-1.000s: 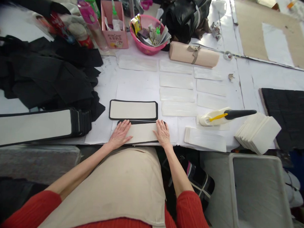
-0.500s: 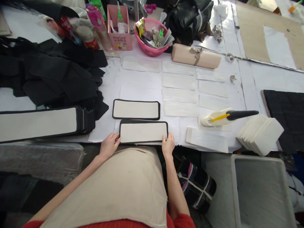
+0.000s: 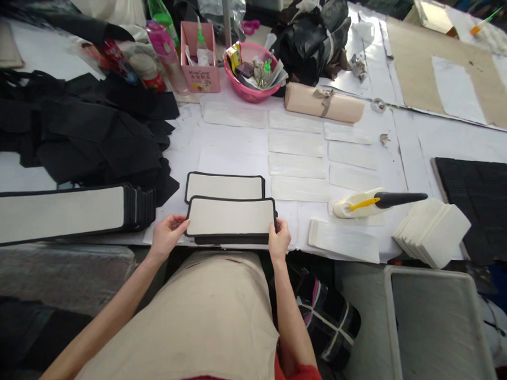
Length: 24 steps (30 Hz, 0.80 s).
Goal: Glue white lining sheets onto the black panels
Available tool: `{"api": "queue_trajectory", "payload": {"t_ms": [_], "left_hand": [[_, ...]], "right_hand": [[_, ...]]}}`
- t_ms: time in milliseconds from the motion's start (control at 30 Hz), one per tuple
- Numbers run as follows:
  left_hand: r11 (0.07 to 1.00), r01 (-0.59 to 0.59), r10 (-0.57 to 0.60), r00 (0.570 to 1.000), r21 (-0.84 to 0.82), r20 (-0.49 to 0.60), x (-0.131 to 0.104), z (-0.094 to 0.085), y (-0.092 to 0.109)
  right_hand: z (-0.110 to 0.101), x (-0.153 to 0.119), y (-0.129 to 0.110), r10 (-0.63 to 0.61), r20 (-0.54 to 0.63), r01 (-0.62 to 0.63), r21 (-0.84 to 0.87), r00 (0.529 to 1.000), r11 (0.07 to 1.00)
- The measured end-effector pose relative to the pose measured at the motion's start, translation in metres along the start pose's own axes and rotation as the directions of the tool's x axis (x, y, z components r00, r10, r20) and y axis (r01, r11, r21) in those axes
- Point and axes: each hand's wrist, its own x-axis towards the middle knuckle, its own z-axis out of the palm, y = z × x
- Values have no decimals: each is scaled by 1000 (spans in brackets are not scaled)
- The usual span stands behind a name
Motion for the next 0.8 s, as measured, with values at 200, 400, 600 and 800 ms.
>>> {"api": "queue_trajectory", "payload": {"t_ms": [200,400,600,800], "left_hand": [[995,-77,69,991,-67,-115,72,0,13],[985,-25,56,982,172,-178,119,10,-7],[775,-75,264,940,627,-214,105,16,-6],[486,-530,515,816,695,262,101,78,14]], "right_hand": [[46,58,-21,-75,63,64,154,995,986],[74,88,-22,-103,138,143,-328,985,934],[68,91,-18,-229,168,284,-573,959,769],[78,123,-38,-313,252,400,-485,916,778]]}}
